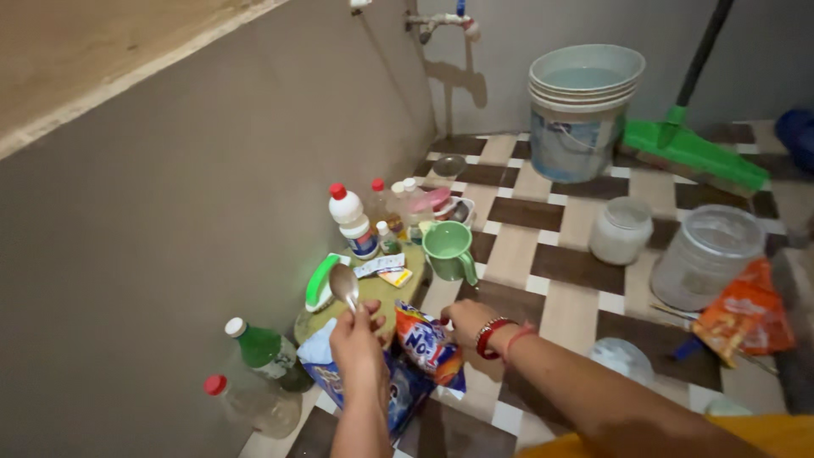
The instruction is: The person organizes various household supplies on a tiled floor, moving bottles, containers, and packets into a more orderly arrangement. They handle items one at a time, repositioning them and occasionally opening or closing containers.
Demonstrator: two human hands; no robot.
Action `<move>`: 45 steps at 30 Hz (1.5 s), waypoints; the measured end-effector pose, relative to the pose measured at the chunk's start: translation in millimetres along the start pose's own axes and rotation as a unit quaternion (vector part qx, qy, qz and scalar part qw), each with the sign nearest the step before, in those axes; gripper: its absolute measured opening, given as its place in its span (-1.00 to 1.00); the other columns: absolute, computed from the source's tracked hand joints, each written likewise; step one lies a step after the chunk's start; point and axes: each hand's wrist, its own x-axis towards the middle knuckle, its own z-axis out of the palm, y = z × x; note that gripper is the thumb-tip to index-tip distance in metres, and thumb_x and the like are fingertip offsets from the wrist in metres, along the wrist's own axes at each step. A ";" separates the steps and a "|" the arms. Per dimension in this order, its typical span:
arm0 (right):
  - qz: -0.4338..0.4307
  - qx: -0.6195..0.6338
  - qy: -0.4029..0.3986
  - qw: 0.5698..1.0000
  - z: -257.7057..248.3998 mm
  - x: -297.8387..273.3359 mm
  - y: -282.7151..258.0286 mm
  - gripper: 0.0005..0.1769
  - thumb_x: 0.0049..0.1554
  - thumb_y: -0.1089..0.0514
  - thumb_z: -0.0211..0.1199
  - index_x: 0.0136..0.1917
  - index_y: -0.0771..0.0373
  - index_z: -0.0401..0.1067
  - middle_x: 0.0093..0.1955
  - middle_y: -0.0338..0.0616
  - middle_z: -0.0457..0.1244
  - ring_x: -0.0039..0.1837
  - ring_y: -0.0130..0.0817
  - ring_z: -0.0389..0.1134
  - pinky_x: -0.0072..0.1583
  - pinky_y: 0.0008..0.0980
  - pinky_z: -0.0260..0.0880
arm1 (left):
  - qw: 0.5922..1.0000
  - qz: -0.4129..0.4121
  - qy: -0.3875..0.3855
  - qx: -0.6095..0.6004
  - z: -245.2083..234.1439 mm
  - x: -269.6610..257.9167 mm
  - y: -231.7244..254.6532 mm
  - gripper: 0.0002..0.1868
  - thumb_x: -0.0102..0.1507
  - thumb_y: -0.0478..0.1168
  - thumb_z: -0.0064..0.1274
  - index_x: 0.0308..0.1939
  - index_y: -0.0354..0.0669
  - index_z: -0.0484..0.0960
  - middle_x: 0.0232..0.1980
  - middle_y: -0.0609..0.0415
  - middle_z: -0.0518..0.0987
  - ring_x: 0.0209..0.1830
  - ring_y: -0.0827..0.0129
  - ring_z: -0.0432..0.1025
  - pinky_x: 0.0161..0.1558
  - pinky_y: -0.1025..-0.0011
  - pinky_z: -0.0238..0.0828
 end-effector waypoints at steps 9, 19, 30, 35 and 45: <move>0.046 0.125 0.076 0.988 28.6 26.7 23.3 -0.65 0.03 0.13 0.38 0.12 0.10 0.57 0.11 0.01 0.39 0.19 -0.03 0.42 0.22 -0.13 0.42 | 0.926 0.032 0.109 0.359 -21.4 25.5 -65.5 -0.63 0.22 0.04 0.10 -0.14 -0.17 0.74 -0.27 -0.17 0.73 -0.26 0.04 0.61 -0.11 0.17 0.46; 0.035 0.242 0.176 0.953 66.9 32.4 2.8 -0.67 -0.03 0.33 0.30 0.03 0.12 0.58 0.05 -0.06 0.38 0.11 -0.08 0.46 0.16 -0.20 0.45 | 0.963 -0.057 0.209 0.161 18.7 19.6 -150.7 -0.70 0.21 -0.11 0.16 -0.21 -0.33 0.65 -0.37 -0.16 0.71 -0.42 0.14 0.55 -0.31 0.18 0.46; 0.015 0.184 0.189 0.964 62.0 46.7 17.1 -0.87 -0.02 0.26 0.33 -0.14 0.15 0.59 -0.05 -0.04 0.36 0.07 -0.01 0.40 0.14 -0.11 0.40 | 0.962 -0.077 0.214 0.151 38.8 6.5 -137.0 -0.75 0.17 -0.19 0.22 -0.10 -0.16 0.67 -0.30 -0.01 0.72 -0.45 0.28 0.56 -0.36 0.27 0.48; 0.011 0.170 0.192 0.966 62.1 40.4 14.9 -0.90 0.05 0.28 0.22 -0.15 0.18 0.53 -0.03 -0.05 0.35 0.06 0.04 0.39 0.10 -0.07 0.39 | 0.955 -0.068 0.214 0.194 34.3 0.1 -139.0 -0.78 0.20 -0.17 0.26 -0.20 -0.25 0.72 -0.37 -0.02 0.72 -0.48 0.27 0.55 -0.39 0.33 0.42; 0.011 0.206 0.164 0.965 68.5 35.0 26.1 -0.84 0.06 0.29 0.17 -0.09 0.23 0.53 0.00 0.01 0.35 0.09 0.04 0.39 0.13 -0.11 0.39 | 0.949 -0.064 0.197 0.237 28.8 3.1 -161.4 -0.76 0.12 -0.11 0.29 -0.23 -0.16 0.76 -0.38 0.01 0.73 -0.48 0.29 0.59 -0.33 0.30 0.47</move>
